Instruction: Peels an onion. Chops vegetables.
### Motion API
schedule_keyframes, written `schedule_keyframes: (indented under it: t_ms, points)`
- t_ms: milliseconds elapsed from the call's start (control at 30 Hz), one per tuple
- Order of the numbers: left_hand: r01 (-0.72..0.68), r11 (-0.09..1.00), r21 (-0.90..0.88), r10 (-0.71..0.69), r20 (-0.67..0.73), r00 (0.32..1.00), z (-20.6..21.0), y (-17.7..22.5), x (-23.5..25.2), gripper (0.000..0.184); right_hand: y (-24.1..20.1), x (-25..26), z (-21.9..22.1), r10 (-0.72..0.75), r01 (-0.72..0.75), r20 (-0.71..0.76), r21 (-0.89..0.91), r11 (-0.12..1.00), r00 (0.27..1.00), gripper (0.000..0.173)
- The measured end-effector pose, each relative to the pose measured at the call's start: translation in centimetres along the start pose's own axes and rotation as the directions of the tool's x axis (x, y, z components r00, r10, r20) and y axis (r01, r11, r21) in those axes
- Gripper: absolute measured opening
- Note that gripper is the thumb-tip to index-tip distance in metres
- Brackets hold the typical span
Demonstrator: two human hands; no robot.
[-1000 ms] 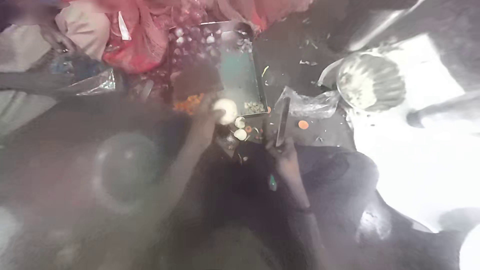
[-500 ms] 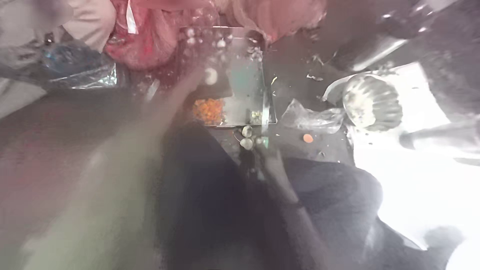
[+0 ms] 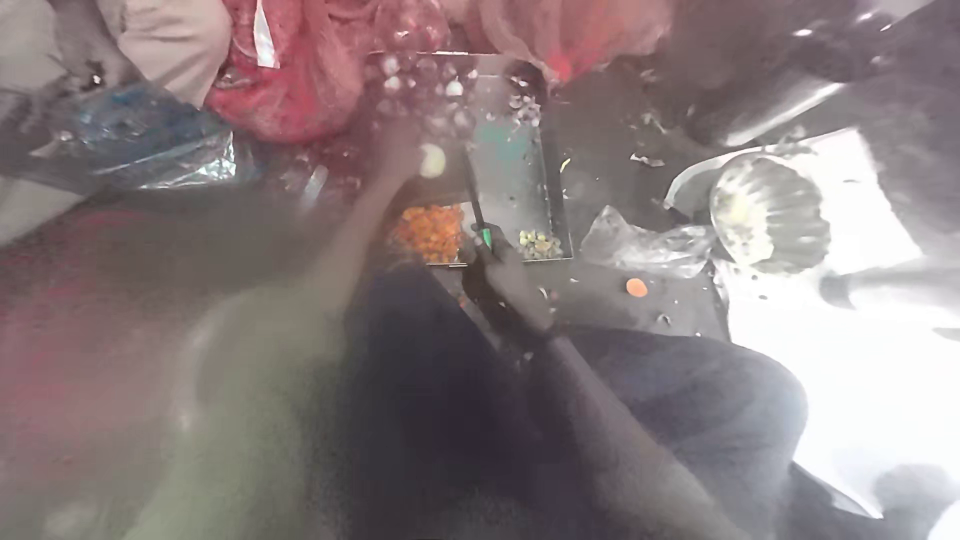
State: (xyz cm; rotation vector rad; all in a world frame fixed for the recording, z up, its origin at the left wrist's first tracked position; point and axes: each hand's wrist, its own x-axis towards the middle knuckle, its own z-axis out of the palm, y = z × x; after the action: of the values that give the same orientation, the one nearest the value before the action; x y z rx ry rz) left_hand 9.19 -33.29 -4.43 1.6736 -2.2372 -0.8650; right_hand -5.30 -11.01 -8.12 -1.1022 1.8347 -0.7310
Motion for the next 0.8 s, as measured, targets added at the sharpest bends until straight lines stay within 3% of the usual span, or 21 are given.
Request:
schedule_keyframes:
  t_ms: [100,233,433,633,800]
  points:
    - [-0.059,0.998,0.028,0.059,0.008,0.998,1.0,-1.1,0.4,0.043,-1.6,0.8,0.8,-0.031,0.025,-0.021,-0.217,0.976,0.999,0.045]
    - [-0.090,0.994,0.070,0.090,-0.008,0.996,1.4,-1.6,0.6,0.036,-3.8,0.8,1.7,-0.017,-0.014,-0.080,-0.378,0.926,0.997,0.048]
    - [-0.152,0.976,0.153,0.156,-0.010,0.988,1.9,-2.0,1.1,0.027,-3.8,3.9,4.0,0.039,-0.080,-0.099,-0.462,0.883,0.994,0.044]
    - [-0.158,0.974,0.166,0.152,0.044,0.987,1.2,-1.5,1.3,0.027,-5.6,6.8,4.2,0.140,-0.137,-0.028,-0.470,0.872,0.990,0.052]
    - [-0.148,0.966,0.210,0.128,0.106,0.986,0.9,-1.1,1.9,0.027,-6.2,8.8,4.3,0.166,-0.123,0.024,-0.574,0.809,0.986,0.040]
